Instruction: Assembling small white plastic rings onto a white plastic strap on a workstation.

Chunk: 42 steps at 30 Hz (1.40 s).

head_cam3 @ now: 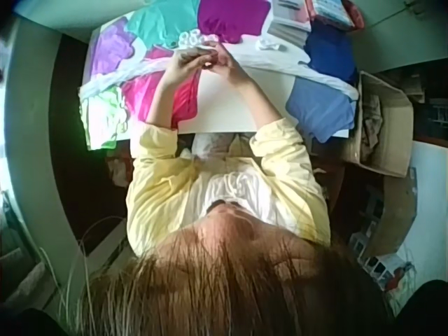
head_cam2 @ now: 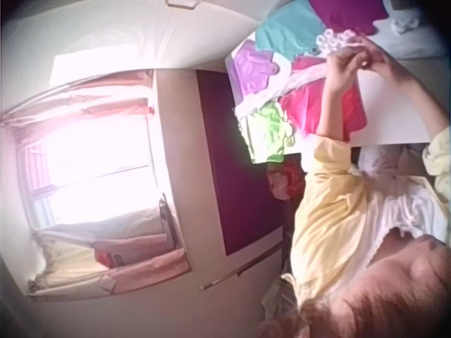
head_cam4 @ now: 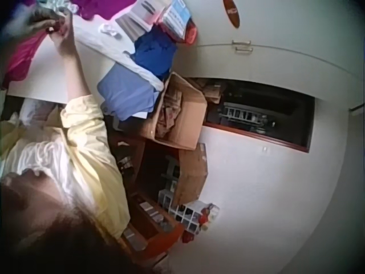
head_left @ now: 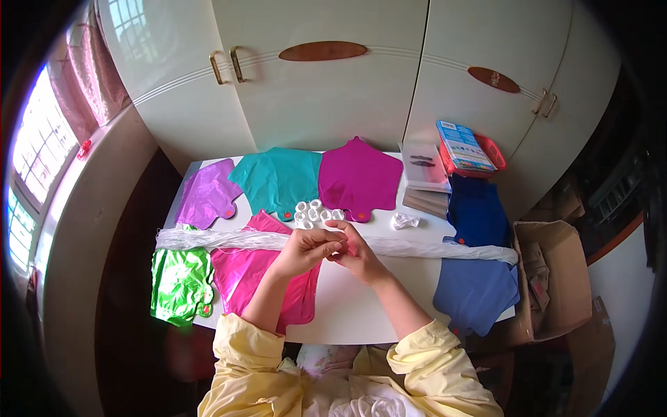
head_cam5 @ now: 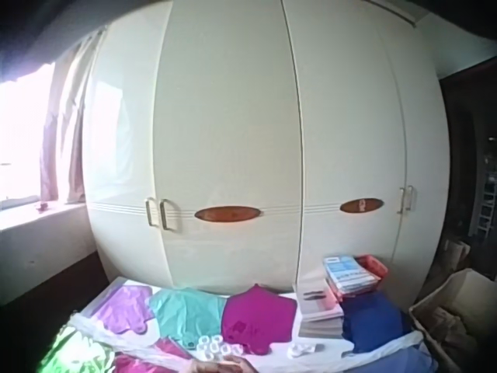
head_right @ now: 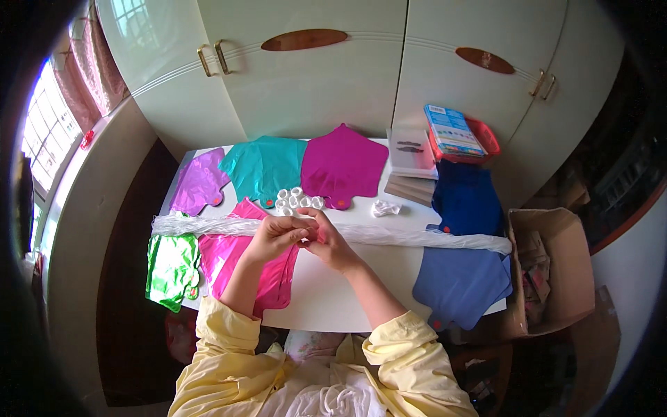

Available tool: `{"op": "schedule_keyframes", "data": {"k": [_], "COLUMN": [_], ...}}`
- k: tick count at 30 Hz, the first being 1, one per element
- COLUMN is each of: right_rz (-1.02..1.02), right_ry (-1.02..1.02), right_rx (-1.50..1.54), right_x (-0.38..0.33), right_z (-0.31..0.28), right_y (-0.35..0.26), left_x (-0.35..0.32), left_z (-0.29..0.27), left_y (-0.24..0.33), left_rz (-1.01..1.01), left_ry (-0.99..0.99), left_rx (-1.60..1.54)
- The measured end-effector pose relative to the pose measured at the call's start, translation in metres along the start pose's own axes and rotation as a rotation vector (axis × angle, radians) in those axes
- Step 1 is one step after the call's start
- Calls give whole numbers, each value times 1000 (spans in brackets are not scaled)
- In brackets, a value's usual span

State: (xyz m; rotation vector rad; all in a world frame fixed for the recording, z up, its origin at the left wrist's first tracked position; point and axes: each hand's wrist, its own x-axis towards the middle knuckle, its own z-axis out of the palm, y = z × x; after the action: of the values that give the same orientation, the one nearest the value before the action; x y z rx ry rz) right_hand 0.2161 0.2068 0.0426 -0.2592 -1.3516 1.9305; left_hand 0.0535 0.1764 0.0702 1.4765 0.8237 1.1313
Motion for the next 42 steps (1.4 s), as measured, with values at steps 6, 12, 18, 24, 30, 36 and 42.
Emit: {"op": "schedule_keyframes", "data": {"k": [6,12,18,24,30,36,42], "right_rz": [68,-42,6,42,-52,26,-382], "right_ry": [9,-90,117,151,106,174,335], "right_rx": [-14,-142,-579,-407,62,0,-1159], "right_x": [3,4,2,-3,-4,-4,3], "right_z": [2,-12,-19,-13,-17,-26,-16], "right_y": [-1,11,8,-5,-10,-14,-18], "left_x": [-1,0,1,6,12,11,2], "left_z": [-1,-4,-30,-33,-7,-9,-33], "left_y": [2,20,2,2,6,13,-3], "left_rz": [-12,-133,25,155,387,463,-5], "left_ry": [-23,86,257,440,610,548,532], "left_rx": [21,-98,-734,-624,1268,1261,-150]}}
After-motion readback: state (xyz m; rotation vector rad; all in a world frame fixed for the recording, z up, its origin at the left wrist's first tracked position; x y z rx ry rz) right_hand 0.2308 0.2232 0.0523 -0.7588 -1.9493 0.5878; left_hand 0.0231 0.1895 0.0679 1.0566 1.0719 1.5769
